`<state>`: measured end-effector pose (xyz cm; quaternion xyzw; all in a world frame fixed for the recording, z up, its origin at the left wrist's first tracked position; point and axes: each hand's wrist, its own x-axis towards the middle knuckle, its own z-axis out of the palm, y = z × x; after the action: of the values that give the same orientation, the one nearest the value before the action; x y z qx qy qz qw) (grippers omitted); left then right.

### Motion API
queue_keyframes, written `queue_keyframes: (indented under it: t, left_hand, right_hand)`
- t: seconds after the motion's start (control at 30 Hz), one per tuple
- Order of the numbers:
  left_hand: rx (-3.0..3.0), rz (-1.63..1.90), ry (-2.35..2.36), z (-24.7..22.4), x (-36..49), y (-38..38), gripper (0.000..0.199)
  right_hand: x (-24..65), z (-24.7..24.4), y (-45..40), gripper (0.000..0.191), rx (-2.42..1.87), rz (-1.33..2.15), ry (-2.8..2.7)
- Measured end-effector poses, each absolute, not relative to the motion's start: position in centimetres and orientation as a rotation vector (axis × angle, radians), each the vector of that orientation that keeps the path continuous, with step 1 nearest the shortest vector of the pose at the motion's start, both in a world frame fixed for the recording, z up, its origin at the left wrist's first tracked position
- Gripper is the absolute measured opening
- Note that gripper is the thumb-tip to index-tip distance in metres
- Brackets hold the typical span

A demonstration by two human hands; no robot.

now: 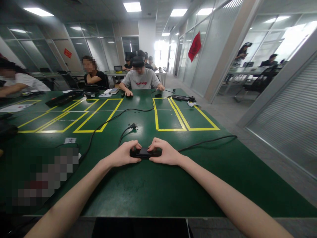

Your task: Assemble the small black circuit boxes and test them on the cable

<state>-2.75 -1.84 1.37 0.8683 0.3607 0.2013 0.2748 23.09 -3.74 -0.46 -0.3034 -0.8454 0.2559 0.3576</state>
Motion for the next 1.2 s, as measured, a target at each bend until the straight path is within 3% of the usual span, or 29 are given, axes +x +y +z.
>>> queue_keyframes:
  t: [0.17, 0.27, 0.4, 0.5, 1.2]
  left_hand:
    - [2.483, 0.556, 1.007, 1.2, -2.3, -1.9, 0.023]
    - [2.594, 0.548, 1.041, 1.2, -1.8, -2.2, 0.019]
    - [2.726, 0.471, 1.032, 1.1, -1.1, -2.5, 0.026]
    - [2.787, 0.404, 1.02, 1.0, -1.0, -2.3, 0.018]
    - [2.881, 0.443, 0.898, 1.7, -1.5, -2.2, 0.029]
  right_hand:
    - [22.9, -0.9, -3.8, 0.049, -0.812, 0.537, -2.329]
    - [22.7, -1.4, -3.6, 0.058, -0.893, 0.405, -2.395]
    - [22.4, -1.5, -3.6, 0.04, -1.014, 0.292, -2.466]
    - [22.2, -1.0, -3.8, 0.029, -1.052, 0.309, -2.492]
    - [22.3, 0.4, -4.3, 0.033, -1.055, 0.191, -2.54]
